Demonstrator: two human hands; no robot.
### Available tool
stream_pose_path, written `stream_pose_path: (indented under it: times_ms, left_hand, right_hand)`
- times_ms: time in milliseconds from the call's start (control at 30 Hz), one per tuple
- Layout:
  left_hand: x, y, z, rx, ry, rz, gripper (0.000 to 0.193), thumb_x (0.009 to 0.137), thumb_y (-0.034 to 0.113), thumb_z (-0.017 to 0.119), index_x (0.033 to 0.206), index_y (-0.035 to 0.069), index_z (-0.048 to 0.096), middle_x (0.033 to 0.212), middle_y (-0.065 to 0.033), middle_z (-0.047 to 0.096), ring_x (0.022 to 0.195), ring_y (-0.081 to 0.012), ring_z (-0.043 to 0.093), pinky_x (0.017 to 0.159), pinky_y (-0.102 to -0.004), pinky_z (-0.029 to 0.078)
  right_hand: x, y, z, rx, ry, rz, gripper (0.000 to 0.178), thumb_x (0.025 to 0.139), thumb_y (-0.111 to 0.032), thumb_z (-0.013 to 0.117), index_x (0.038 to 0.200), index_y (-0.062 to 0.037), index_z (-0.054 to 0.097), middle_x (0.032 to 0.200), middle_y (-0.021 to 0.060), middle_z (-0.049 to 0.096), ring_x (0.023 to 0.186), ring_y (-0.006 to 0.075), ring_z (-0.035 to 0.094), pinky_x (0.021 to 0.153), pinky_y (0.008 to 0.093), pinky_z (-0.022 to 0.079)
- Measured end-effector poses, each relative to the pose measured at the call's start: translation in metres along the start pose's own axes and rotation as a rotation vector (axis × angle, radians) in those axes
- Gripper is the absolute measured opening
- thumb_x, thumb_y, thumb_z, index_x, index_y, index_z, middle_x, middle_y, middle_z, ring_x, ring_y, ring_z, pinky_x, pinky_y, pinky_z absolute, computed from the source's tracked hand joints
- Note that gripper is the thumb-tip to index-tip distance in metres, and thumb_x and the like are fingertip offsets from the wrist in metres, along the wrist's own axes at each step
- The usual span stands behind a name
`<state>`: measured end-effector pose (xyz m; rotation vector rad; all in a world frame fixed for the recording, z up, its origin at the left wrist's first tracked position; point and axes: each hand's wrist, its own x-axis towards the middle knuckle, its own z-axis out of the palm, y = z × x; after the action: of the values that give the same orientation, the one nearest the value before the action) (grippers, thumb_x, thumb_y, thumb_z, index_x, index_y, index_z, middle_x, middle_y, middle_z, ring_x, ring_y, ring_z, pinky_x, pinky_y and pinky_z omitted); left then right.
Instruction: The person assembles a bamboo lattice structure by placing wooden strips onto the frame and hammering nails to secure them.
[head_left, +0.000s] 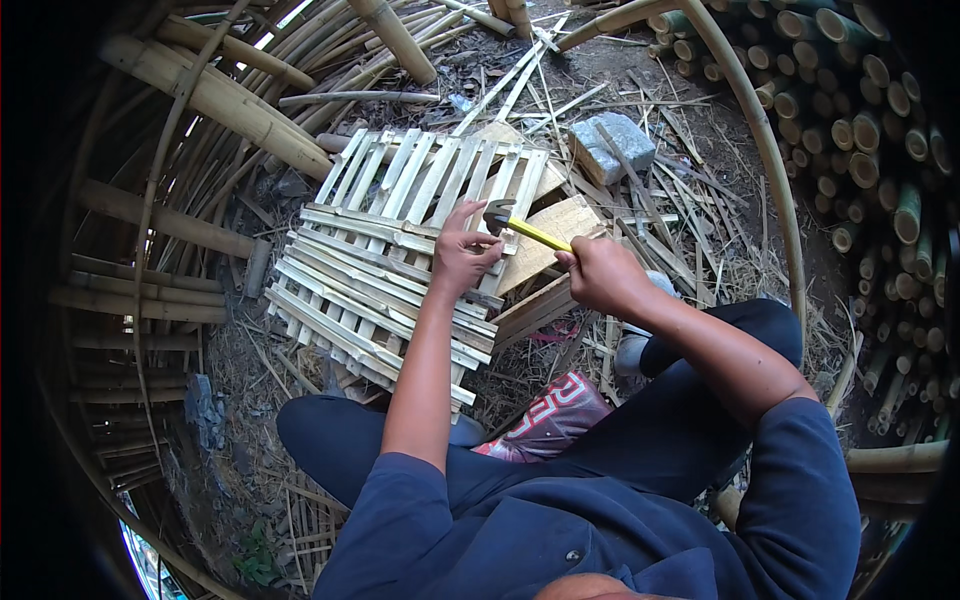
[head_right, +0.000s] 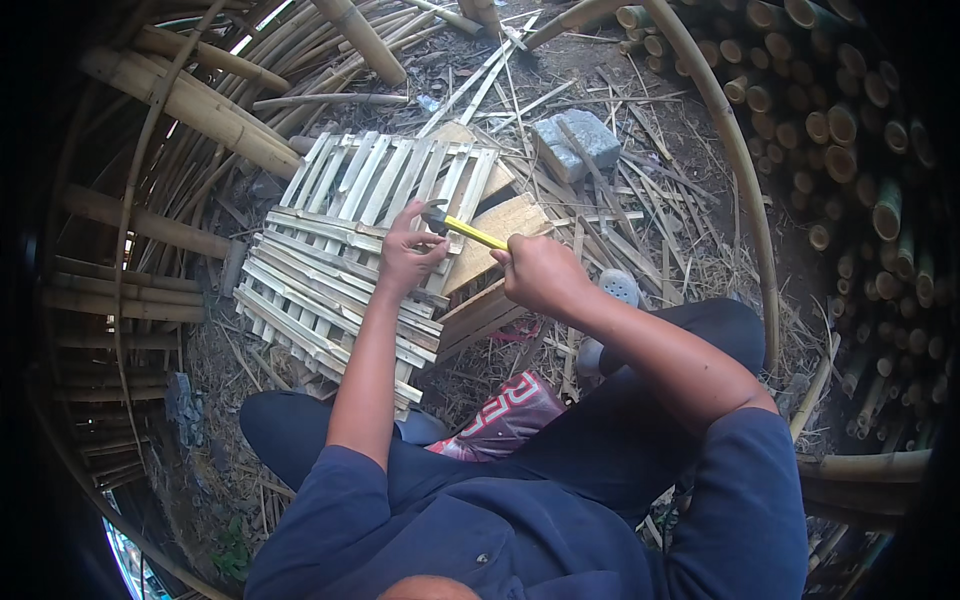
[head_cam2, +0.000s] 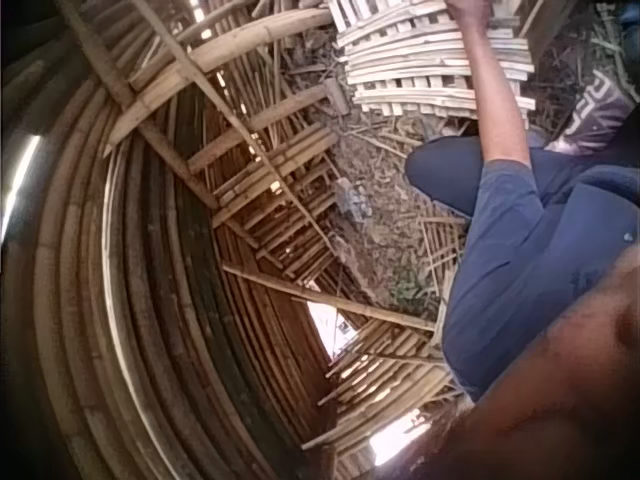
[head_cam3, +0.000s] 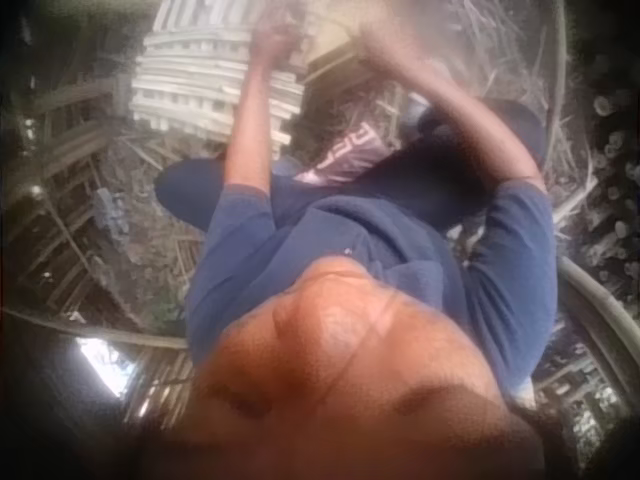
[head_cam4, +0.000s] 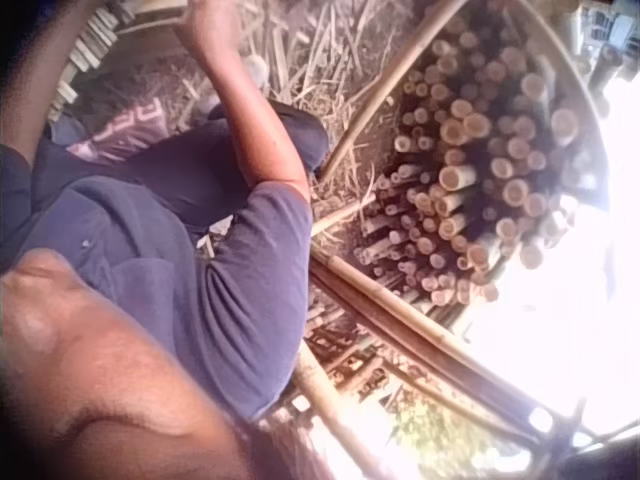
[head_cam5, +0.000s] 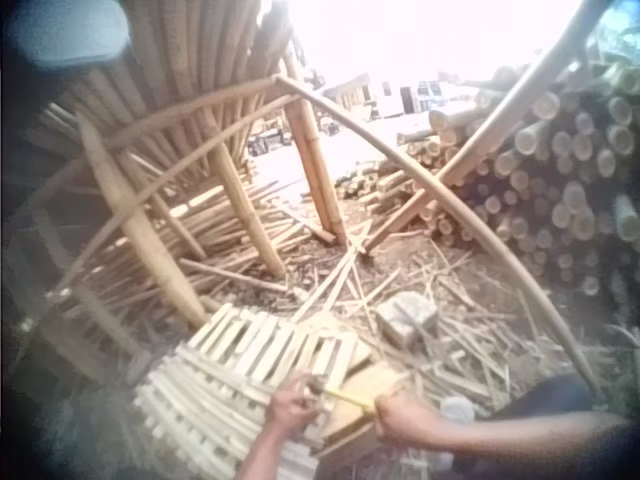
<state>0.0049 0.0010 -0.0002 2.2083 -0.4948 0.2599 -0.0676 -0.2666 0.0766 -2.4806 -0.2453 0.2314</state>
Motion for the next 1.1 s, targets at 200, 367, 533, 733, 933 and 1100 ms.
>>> stream_pose_path:
  times_ms: [200,367,533,733,933,1100]
  left_hand:
    - [0.003,-0.002,-0.005,-0.005,-0.075,0.025,0.009,0.079,0.013,0.087,0.086,0.008,0.084,0.150,-0.0168,0.056,0.148,-0.0340,0.046,0.122,-0.0419,0.036]
    - [0.000,0.001,-0.001,-0.021,-0.023,0.013,0.009,0.078,0.013,0.087,0.084,0.008,0.083,0.147,-0.0132,0.060,0.145,-0.0338,0.048,0.120,-0.0420,0.039]
    - [0.000,0.002,-0.001,-0.024,0.001,0.010,0.013,0.076,0.013,0.087,0.086,0.007,0.083,0.143,-0.0137,0.063,0.140,-0.0343,0.054,0.118,-0.0435,0.042]
    - [0.003,-0.003,-0.002,0.026,-0.025,0.055,0.015,0.075,0.016,0.088,0.076,0.007,0.077,0.141,-0.0123,0.064,0.137,-0.0334,0.056,0.114,-0.0443,0.044]
    - [0.008,0.010,0.003,0.062,-0.066,-0.038,0.026,0.077,0.020,0.087,0.067,0.004,0.069,0.144,-0.0149,0.062,0.139,-0.0324,0.055,0.117,-0.0457,0.041]
    - [0.008,0.001,0.006,0.104,-0.029,-0.028,0.031,0.076,0.022,0.087,0.063,0.005,0.066,0.148,-0.0125,0.060,0.142,-0.0307,0.053,0.117,-0.0425,0.040]
  right_hand:
    - [-0.002,-0.002,0.002,-0.004,-0.001,-0.011,0.038,0.104,-0.031,0.056,0.091,0.0024,0.068,0.077,0.0272,0.069,0.076,0.0477,0.069,0.072,0.0578,0.053]
    - [-0.004,0.000,0.003,0.021,0.024,-0.029,0.038,0.104,-0.030,0.056,0.089,0.0024,0.068,0.077,0.0274,0.069,0.076,0.0475,0.069,0.072,0.0574,0.053]
    - [-0.004,-0.008,-0.003,0.048,0.006,0.009,0.038,0.105,-0.030,0.055,0.091,0.0027,0.069,0.080,0.0282,0.069,0.080,0.0474,0.070,0.075,0.0568,0.054]
    - [0.002,-0.001,0.008,-0.011,-0.096,0.075,0.039,0.105,-0.031,0.054,0.095,0.0027,0.071,0.086,0.0295,0.071,0.086,0.0478,0.070,0.080,0.0572,0.054]
    - [0.002,0.002,0.009,0.009,-0.096,0.077,0.040,0.106,-0.032,0.053,0.096,0.0022,0.071,0.087,0.0291,0.071,0.086,0.0478,0.070,0.080,0.0571,0.054]
    - [0.000,-0.006,0.003,0.051,-0.069,0.057,0.040,0.106,-0.033,0.054,0.094,0.0020,0.070,0.083,0.0282,0.070,0.082,0.0481,0.070,0.077,0.0571,0.054]
